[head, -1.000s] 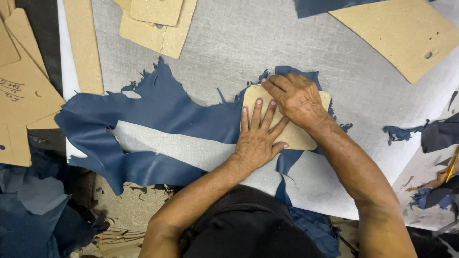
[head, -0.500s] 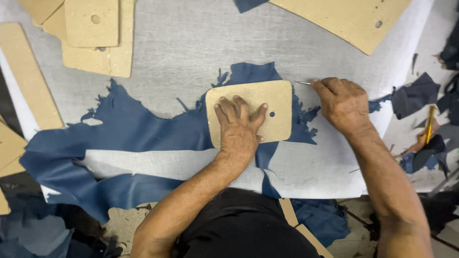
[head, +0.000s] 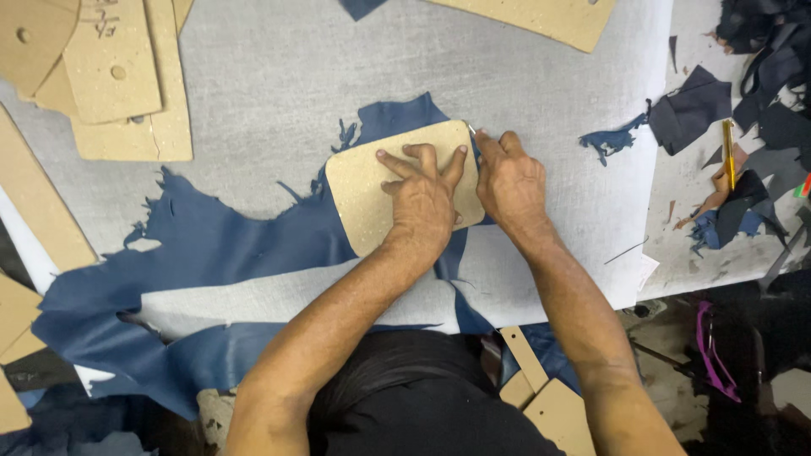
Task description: The person uses a cardboard pattern and a rotary cutter to cut shapes from a blue fabric sheet on a table. They repeatedly place the pattern, cut around it, remove the cut piece, and reposition the fabric to continue cutting.
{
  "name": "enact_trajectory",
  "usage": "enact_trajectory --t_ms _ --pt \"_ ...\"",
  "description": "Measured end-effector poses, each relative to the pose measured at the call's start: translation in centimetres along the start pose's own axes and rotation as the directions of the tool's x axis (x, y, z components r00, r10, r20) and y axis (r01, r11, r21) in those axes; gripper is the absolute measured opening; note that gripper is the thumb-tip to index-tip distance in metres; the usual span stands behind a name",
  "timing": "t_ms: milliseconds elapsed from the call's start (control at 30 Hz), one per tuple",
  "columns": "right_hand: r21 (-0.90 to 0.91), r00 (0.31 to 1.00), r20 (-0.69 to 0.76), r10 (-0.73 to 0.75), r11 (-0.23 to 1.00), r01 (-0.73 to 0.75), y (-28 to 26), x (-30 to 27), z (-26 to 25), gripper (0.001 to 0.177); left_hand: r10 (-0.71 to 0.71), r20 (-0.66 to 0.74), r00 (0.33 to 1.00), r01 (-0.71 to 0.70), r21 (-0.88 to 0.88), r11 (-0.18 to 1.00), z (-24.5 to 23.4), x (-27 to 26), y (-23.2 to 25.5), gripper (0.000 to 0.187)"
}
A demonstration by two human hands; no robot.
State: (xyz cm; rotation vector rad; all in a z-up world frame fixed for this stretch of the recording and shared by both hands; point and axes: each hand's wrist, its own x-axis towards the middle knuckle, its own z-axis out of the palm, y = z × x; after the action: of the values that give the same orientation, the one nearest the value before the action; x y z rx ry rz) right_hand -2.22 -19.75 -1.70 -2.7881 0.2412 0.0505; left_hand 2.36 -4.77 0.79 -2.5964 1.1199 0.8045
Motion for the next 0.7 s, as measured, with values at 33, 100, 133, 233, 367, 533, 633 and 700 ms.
enact_trajectory --t_ms 33,100,133,233,367,533,633,700 --pt "0.010 1.000 0.013 0.023 1.000 -0.023 -0.3 -0.2 0.1 0.035 0.002 0.021 1.000 -0.001 -0.011 1.000 -0.1 0.0 0.0 0.103" --pt "0.039 0.999 0.001 0.053 0.998 -0.053 -1.0 -1.9 0.4 0.035 0.008 0.012 1.000 -0.008 0.004 1.000 0.5 -0.6 0.1 0.100" --pt "0.053 0.997 0.002 0.075 0.996 -0.075 -1.5 -3.3 0.4 0.035 0.013 -0.019 1.000 -0.013 0.030 0.999 0.9 -1.2 0.3 0.098" --pt "0.060 0.993 -0.024 0.120 0.991 -0.118 -2.1 -4.9 0.1 0.038 0.052 -0.012 0.999 -0.051 0.067 0.996 0.5 -0.3 -0.4 0.097" --pt "0.084 0.982 -0.025 0.189 0.979 -0.186 -1.8 -8.7 0.4 0.036 0.052 0.010 0.999 -0.052 0.082 0.995 0.7 -0.5 -0.2 0.098" --pt "0.106 0.930 0.035 0.367 0.924 -0.368 -2.9 -12.3 1.3 0.036 0.125 -0.028 0.992 -0.116 0.205 0.972 -0.1 -0.6 -1.1 0.097" --pt "0.115 0.948 -0.061 0.312 0.946 -0.304 -4.7 -15.0 0.3 0.036 0.130 -0.048 0.990 -0.117 0.220 0.968 0.1 -1.0 -1.0 0.094" --pt "0.084 0.969 0.025 0.248 0.965 -0.249 -5.0 -15.8 -1.5 0.036 0.163 -0.061 0.985 -0.144 0.246 0.958 0.6 -1.1 -0.9 0.091"
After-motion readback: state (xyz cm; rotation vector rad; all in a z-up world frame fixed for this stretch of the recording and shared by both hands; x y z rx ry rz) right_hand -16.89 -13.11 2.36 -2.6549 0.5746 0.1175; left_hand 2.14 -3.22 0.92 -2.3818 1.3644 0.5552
